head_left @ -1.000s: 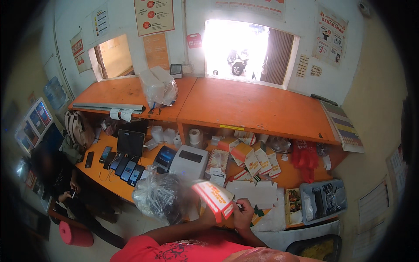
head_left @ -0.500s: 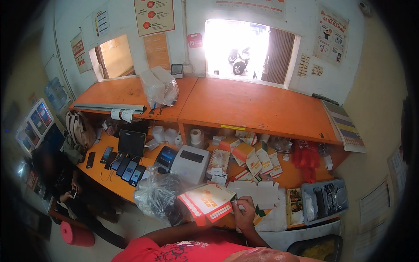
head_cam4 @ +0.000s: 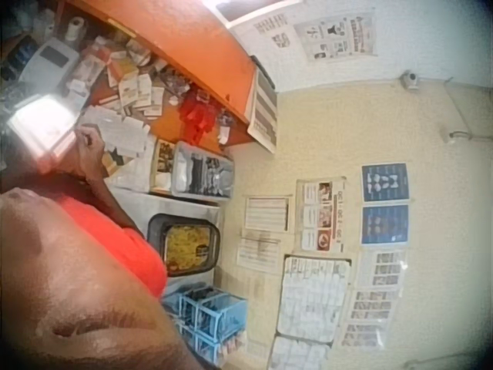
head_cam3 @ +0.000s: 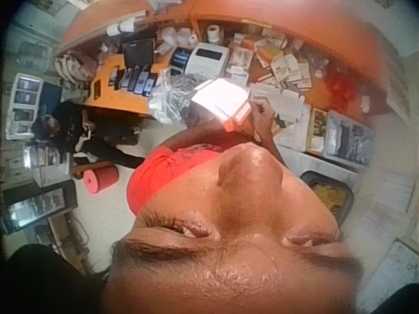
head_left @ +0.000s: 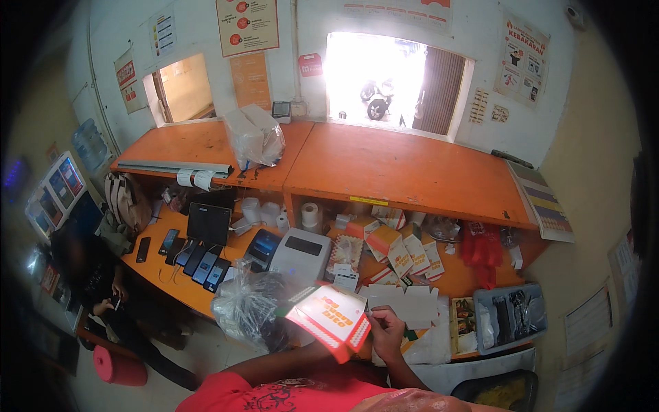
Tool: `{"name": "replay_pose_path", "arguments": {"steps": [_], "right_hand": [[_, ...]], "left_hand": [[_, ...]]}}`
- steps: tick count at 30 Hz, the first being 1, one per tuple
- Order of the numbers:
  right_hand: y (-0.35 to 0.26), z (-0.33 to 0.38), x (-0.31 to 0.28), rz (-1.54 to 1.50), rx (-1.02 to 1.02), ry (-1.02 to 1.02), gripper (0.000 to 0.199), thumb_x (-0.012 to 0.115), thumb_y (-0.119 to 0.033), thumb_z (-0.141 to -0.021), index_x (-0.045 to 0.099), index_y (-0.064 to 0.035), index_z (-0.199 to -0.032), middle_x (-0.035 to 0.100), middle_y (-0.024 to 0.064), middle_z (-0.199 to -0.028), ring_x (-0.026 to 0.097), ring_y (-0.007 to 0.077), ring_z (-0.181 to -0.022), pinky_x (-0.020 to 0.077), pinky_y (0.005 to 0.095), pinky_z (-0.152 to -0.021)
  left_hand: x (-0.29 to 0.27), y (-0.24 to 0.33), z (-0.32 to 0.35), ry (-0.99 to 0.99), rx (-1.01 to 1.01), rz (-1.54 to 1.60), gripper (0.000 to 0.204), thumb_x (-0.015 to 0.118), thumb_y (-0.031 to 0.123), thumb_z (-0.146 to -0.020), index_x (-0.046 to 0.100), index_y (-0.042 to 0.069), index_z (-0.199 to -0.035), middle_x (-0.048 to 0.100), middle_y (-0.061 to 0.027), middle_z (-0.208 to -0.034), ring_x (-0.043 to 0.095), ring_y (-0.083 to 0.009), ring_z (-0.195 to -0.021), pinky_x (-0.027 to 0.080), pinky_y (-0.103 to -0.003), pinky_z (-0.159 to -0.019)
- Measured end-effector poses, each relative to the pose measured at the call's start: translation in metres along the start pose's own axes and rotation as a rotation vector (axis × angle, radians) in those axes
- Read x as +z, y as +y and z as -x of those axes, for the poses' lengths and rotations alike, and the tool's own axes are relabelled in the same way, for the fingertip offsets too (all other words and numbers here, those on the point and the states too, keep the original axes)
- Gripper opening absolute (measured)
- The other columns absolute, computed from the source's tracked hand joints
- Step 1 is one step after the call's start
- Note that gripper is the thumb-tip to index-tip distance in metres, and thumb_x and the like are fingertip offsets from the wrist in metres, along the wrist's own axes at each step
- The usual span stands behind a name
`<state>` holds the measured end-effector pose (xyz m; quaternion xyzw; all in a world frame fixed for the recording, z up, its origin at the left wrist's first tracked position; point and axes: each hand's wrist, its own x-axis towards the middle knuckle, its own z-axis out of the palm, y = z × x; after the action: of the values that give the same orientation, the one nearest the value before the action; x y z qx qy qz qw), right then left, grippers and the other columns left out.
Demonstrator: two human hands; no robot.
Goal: The person repeatedly picks up small rectangular boxes, folds their flaps, and closes them by hand. The person handles the boxes one at a time, rotating them to fold different sides, and places the closed boxes on the counter.
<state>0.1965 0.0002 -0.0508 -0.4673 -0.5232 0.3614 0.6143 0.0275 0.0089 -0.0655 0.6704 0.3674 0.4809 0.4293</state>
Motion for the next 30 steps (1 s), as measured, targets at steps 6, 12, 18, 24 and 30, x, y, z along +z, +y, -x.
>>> {"name": "replay_pose_path", "arguments": {"steps": [6, 12, 18, 24, 30], "right_hand": [[-0.018, -0.002, 0.021, 0.268, -0.285, 0.02, 0.017, 0.068, 0.002, -0.088, 0.069, 0.0051, -0.105, 0.066, 0.016, -0.099, 0.066, 0.0286, -0.094, 0.0504, 0.0335, -0.087], [-0.018, -0.005, 0.006, 0.215, -0.078, -0.277, 0.033, 0.063, 0.002, -0.088, 0.067, 0.0043, -0.121, 0.059, 0.0171, -0.122, 0.056, 0.0253, -0.119, 0.0444, 0.0357, -0.1], [0.007, -0.027, -0.005, -0.15, 0.25, -0.003, 0.043, 0.053, -0.007, -0.099, 0.051, 0.0014, -0.141, 0.057, 0.01, -0.135, 0.051, 0.0207, -0.128, 0.0377, 0.0338, -0.108], [0.029, -0.013, -0.011, -0.964, 0.558, -0.236, 0.046, 0.049, -0.024, -0.105, 0.047, -0.0007, -0.144, 0.053, 0.0132, -0.144, 0.05, 0.0241, -0.134, 0.0388, 0.0393, -0.111], [0.019, -0.016, -0.018, -0.701, 0.405, -0.171, 0.033, 0.058, -0.018, -0.099, 0.058, 0.0005, -0.127, 0.067, 0.0104, -0.122, 0.065, 0.022, -0.112, 0.0491, 0.0368, -0.098]], "left_hand": [[0.004, -0.004, -0.007, 0.192, 0.037, -0.134, 0.02, 0.068, 0.02, -0.097, 0.068, 0.001, -0.104, 0.068, -0.0123, -0.091, 0.068, -0.03, -0.083, 0.053, -0.038, -0.074], [-0.016, 0.025, -0.027, 0.177, 0.174, -0.507, 0.024, 0.058, 0.021, -0.104, 0.068, 0.0, -0.105, 0.069, -0.0101, -0.09, 0.065, -0.0192, -0.084, 0.05, -0.033, -0.077], [-0.023, -0.016, -0.021, -0.018, -0.196, 0.202, 0.027, 0.051, 0.015, -0.105, 0.063, -0.003, -0.121, 0.068, -0.0054, -0.114, 0.058, -0.0102, -0.108, 0.046, -0.028, -0.094], [-0.035, -0.036, -0.008, -0.006, -0.294, 0.302, 0.031, 0.05, 0.014, -0.105, 0.06, -0.002, -0.13, 0.065, -0.0062, -0.123, 0.056, -0.0141, -0.116, 0.042, -0.03, -0.102], [-0.051, -0.009, -0.019, 0.148, -0.25, 0.22, 0.036, 0.06, 0.008, -0.096, 0.056, 0.002, -0.131, 0.058, -0.0088, -0.132, 0.053, -0.0188, -0.123, 0.041, -0.033, -0.105]]}}
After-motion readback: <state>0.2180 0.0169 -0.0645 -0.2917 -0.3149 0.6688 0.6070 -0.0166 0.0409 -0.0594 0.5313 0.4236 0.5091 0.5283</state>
